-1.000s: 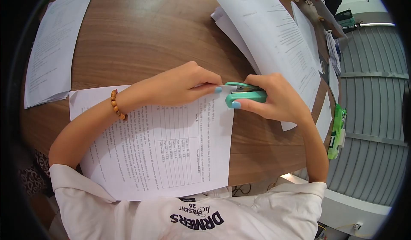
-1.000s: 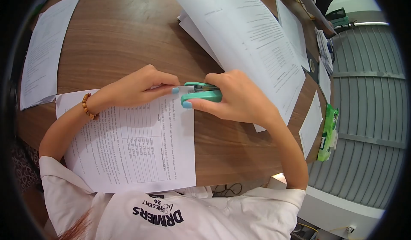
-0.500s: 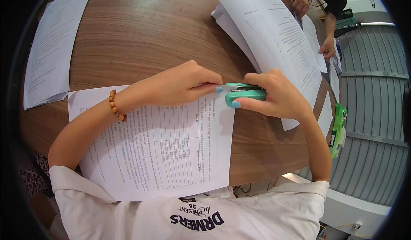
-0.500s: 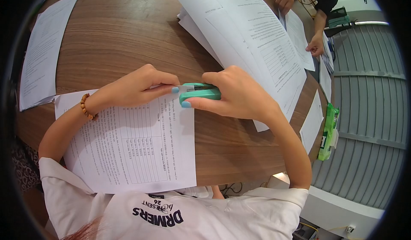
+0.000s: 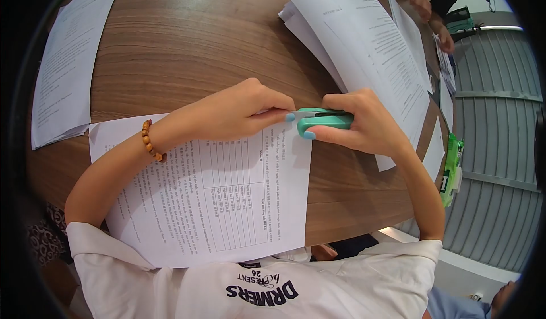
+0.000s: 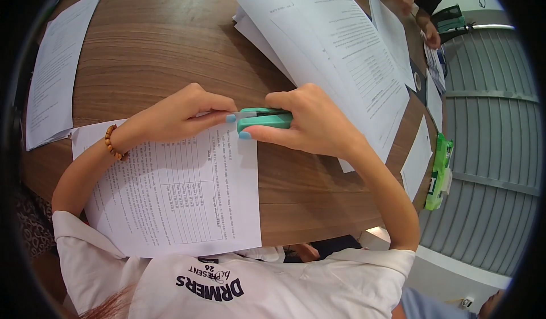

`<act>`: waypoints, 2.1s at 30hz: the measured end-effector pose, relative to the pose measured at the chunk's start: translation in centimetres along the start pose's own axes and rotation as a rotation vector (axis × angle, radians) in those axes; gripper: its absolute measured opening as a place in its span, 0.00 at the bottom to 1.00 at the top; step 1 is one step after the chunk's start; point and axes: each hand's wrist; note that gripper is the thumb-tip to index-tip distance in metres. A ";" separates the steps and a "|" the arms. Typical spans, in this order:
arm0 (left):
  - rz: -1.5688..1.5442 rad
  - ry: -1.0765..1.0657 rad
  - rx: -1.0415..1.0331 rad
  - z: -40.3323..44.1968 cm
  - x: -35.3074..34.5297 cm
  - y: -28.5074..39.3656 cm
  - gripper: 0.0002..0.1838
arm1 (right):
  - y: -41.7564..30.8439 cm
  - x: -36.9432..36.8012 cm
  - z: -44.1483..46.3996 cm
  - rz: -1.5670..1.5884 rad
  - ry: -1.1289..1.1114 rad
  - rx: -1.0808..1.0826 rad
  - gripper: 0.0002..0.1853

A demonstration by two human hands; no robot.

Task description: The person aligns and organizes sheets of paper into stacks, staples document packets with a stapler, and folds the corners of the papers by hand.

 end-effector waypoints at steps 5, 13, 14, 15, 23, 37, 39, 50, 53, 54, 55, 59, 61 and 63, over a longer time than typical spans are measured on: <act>-0.014 -0.021 0.055 -0.1 0.2 0.9 0.12 | 0.0 -0.2 -0.2 0.041 0.062 0.029 0.22; -0.101 0.115 0.006 0.4 -0.7 0.2 0.14 | 0.2 -0.4 -0.8 0.055 0.048 0.066 0.21; -0.101 0.109 0.006 0.3 -0.7 0.2 0.14 | 0.0 -0.4 -0.8 0.060 0.052 0.063 0.21; -0.152 0.099 0.015 0.2 -0.6 0.3 0.14 | -0.4 -0.3 -0.9 0.041 0.056 0.079 0.21; -0.212 0.057 0.035 0.1 0.0 0.9 0.14 | -0.6 -0.8 -1.2 -0.055 0.053 0.056 0.25; -0.121 0.129 0.047 0.9 -0.4 0.6 0.14 | 1.6 -1.9 -1.2 -0.074 0.159 0.101 0.21; -0.035 0.056 0.065 1.0 0.6 0.4 0.14 | 2.1 -1.2 -1.8 -0.036 0.150 0.042 0.20; -0.012 -0.030 0.263 -5.4 4.9 1.5 0.15 | 3.3 0.1 -6.8 0.299 0.513 -0.078 0.21; -0.116 -0.016 0.361 -9.1 5.9 0.7 0.14 | 1.7 -0.8 -8.2 0.536 0.549 -0.212 0.28; -0.163 -0.130 0.411 -10.6 6.2 0.2 0.13 | 1.4 -1.2 -8.7 0.529 0.534 -0.235 0.29; -0.137 -0.092 0.464 -10.3 6.0 2.3 0.13 | 2.8 -0.1 -10.5 0.546 0.514 -0.242 0.30; 0.058 0.082 0.550 -14.6 5.7 2.7 0.11 | 3.8 -2.0 -11.3 0.564 0.490 -0.142 0.30; 0.090 0.180 0.549 -16.6 6.4 3.8 0.12 | 4.2 -2.4 -11.2 0.586 0.418 -0.171 0.32; 0.092 0.414 0.786 -18.3 7.9 5.4 0.13 | 4.8 -2.8 -11.1 0.616 0.395 -0.145 0.31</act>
Point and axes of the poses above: each hand's wrist, its own z-axis towards the middle knuckle, its own x-axis out of the back of the hand, y = z × x, and after that the axes turned 11 degrees about z, right-handed
